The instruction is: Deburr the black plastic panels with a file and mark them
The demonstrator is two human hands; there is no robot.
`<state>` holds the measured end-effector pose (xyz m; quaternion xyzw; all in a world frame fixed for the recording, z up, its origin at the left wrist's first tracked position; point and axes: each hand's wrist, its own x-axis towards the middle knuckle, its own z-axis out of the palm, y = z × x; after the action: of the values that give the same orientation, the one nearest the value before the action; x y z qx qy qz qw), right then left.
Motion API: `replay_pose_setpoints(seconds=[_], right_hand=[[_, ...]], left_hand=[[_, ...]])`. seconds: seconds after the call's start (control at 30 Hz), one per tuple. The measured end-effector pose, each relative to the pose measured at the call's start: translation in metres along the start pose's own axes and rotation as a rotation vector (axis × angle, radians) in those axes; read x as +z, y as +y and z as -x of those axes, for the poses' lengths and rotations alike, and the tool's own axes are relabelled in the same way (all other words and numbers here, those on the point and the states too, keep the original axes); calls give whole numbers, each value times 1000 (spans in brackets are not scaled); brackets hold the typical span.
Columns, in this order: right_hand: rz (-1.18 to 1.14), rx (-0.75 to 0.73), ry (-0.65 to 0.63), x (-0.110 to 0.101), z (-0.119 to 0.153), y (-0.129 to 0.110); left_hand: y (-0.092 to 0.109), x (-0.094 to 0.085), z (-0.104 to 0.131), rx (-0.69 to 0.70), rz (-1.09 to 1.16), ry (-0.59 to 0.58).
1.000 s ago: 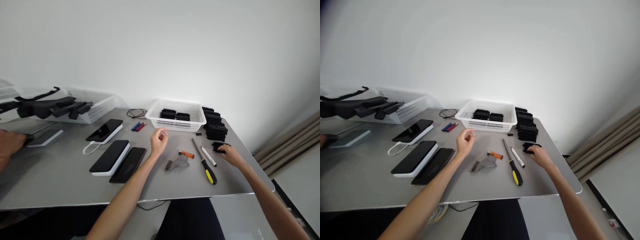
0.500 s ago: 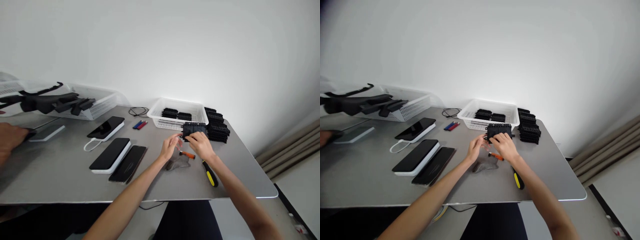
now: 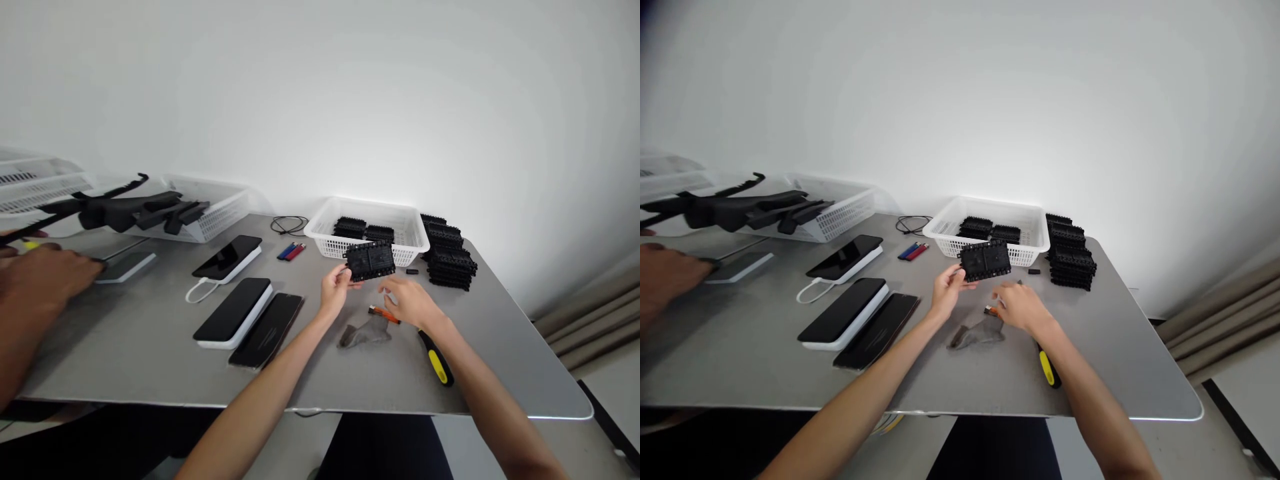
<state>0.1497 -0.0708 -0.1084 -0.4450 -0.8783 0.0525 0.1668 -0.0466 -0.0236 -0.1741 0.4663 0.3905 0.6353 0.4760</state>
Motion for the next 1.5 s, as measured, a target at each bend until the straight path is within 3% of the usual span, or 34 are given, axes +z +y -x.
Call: replay_pose_setpoints(seconds=[0.1,0.23,0.43,0.93,1.13,1.37,1.5], right_hand=[[-49,109,-205,11,3,4],[-106,188,-290,25,3,9],[-136,213,-256,25,1,13],[-373,63,-113,-1,4,37],[-917,32,-85,-4,-21,4],[-1581,298,-360,10,-46,-29],[-1738,342,-421,15,-49,-30]], left_hand=[[-1,0,0,8,-12,4],[0,2,2,5,-13,-4],[0,0,2,11,1,5],[2,0,3,30,-29,19],[5,2,5,-1,3,-7],[6,1,5,35,-74,-1],[5,1,5,59,-124,-6]])
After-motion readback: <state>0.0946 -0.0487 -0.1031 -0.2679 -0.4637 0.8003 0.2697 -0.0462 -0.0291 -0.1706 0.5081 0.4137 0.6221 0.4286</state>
